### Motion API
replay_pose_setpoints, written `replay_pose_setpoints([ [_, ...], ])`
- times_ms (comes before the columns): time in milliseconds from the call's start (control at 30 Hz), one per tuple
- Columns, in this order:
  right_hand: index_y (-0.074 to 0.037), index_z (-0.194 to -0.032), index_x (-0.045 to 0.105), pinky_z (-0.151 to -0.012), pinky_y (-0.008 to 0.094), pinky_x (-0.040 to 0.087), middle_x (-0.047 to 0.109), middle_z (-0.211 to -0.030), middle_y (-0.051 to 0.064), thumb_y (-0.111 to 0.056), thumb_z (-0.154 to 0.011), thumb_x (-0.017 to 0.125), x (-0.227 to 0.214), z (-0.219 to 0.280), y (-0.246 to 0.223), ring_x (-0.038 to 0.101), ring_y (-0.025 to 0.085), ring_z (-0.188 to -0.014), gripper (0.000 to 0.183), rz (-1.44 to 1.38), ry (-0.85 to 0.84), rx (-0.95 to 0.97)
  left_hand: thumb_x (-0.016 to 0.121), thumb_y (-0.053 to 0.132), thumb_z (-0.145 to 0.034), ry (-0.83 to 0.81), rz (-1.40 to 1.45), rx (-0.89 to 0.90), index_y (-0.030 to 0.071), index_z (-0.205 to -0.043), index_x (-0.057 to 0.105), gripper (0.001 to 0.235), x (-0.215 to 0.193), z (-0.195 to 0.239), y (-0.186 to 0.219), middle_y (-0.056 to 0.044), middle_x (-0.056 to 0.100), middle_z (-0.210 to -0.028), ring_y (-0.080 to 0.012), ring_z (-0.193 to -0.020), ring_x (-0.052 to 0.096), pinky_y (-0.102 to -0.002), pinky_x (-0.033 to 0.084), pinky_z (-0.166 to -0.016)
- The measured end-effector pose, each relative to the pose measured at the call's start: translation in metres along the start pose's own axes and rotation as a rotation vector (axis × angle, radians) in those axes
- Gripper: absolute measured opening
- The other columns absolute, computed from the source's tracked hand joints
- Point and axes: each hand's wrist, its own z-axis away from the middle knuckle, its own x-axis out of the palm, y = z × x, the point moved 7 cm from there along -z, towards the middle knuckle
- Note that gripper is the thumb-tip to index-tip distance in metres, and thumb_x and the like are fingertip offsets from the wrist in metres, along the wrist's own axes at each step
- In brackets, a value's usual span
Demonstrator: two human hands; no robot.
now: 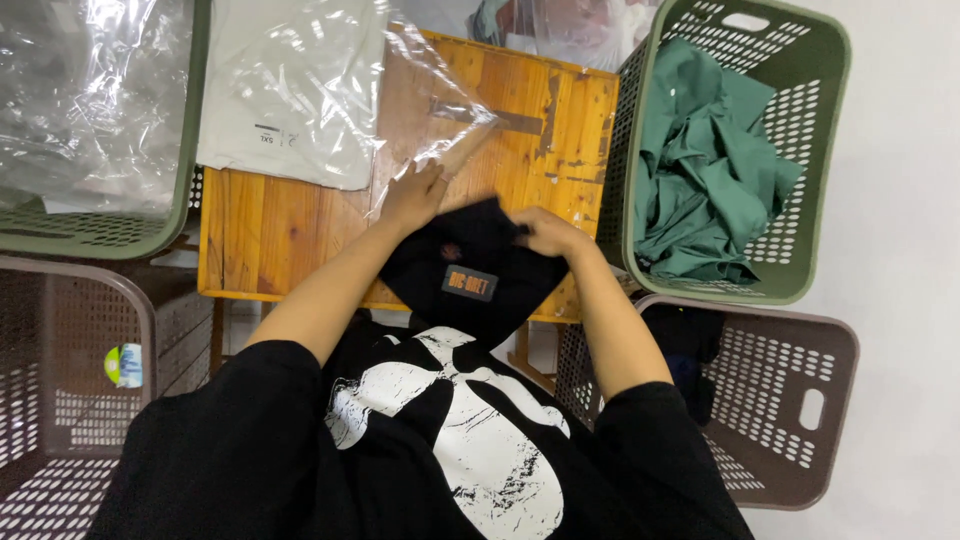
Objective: The person is bagging folded t-shirts into plastic sleeves and placing them into a basket before starting to fold a new garment.
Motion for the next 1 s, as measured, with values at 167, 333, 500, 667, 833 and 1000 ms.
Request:
replay_pose_setpoints([
  [167, -0.015, -0.129, 0.04, -0.099, 0.042, 0.031, 0.046, -0.125, 0.012, -0.022, -0.075, 0.067, -0.008, -0.017, -0.016, 0.04, 0.031, -0.117, 0.061, -0.128, 0.237, -0.004, 0.022, 0.049, -0.093, 0.027, 0.006, 0.008, 0.012, -0.13, 0.04, 0.055, -0.007, 0.02, 0.02, -0.006, 0.033, -0.137, -0.0278, -0.131, 0.017, -0.056, 0.011, -0.102],
  [333, -0.012, -0.119, 0.052, -0.088, 0.04, 0.043, 0.057, -0.111, 0.013, -0.026, -0.085, 0.058, -0.007, -0.028, 0.02, 0.052, 0.03, -0.105, 0.037, -0.157, 0.436, 0.088, 0.046, 0.053, -0.083, -0.025, -0.053, 0.073, 0.006, -0.132, 0.033, 0.07, -0.017, 0.031, 0.035, -0.013, 0.029, -0.138, -0.0336, -0.13, 0.016, -0.058, 0.012, -0.101],
  [500, -0.017, -0.096, 0.066, -0.062, 0.029, 0.049, 0.065, -0.08, 0.006, -0.03, -0.079, 0.064, -0.007, -0.038, 0.048, 0.062, 0.021, -0.076, 0.021, -0.191, 0.538, 0.252, 0.037, 0.017, -0.088, -0.043, -0.312, 0.126, 0.014, -0.136, 0.029, 0.048, -0.008, 0.029, 0.024, -0.009, 0.027, -0.14, -0.0325, -0.131, 0.016, -0.058, 0.017, -0.1],
  [667, -0.018, -0.082, 0.069, -0.051, 0.029, 0.044, 0.061, -0.063, 0.005, -0.04, -0.075, 0.065, -0.013, -0.031, 0.065, 0.059, 0.019, -0.063, 0.023, -0.172, 0.69, 0.389, 0.043, 0.009, -0.083, -0.1, -0.585, 0.233, 0.03, -0.138, 0.017, 0.065, -0.003, 0.053, 0.027, -0.011, 0.015, -0.144, -0.0342, -0.132, 0.01, -0.059, 0.01, -0.101],
  [833, -0.017, -0.08, 0.069, -0.051, 0.026, 0.044, 0.059, -0.06, 0.006, -0.038, -0.075, 0.062, -0.021, -0.021, 0.071, 0.059, 0.019, -0.062, 0.023, -0.139, 0.773, 0.478, 0.039, 0.004, -0.082, -0.05, -0.539, 0.223, 0.029, -0.139, 0.013, 0.068, -0.007, 0.063, 0.018, -0.013, 0.016, -0.143, -0.0306, -0.132, 0.01, -0.057, 0.01, -0.102],
  [1000, -0.005, -0.089, 0.062, -0.066, 0.039, 0.046, 0.062, -0.077, 0.017, -0.053, -0.074, 0.06, -0.037, -0.004, -0.014, 0.06, 0.033, -0.082, 0.05, 0.085, 0.749, 0.501, 0.037, 0.006, -0.08, 0.055, -0.386, 0.238, 0.006, -0.138, 0.019, 0.061, -0.011, 0.059, 0.003, -0.018, 0.021, -0.141, -0.0291, -0.132, 0.016, -0.053, 0.013, -0.103],
])
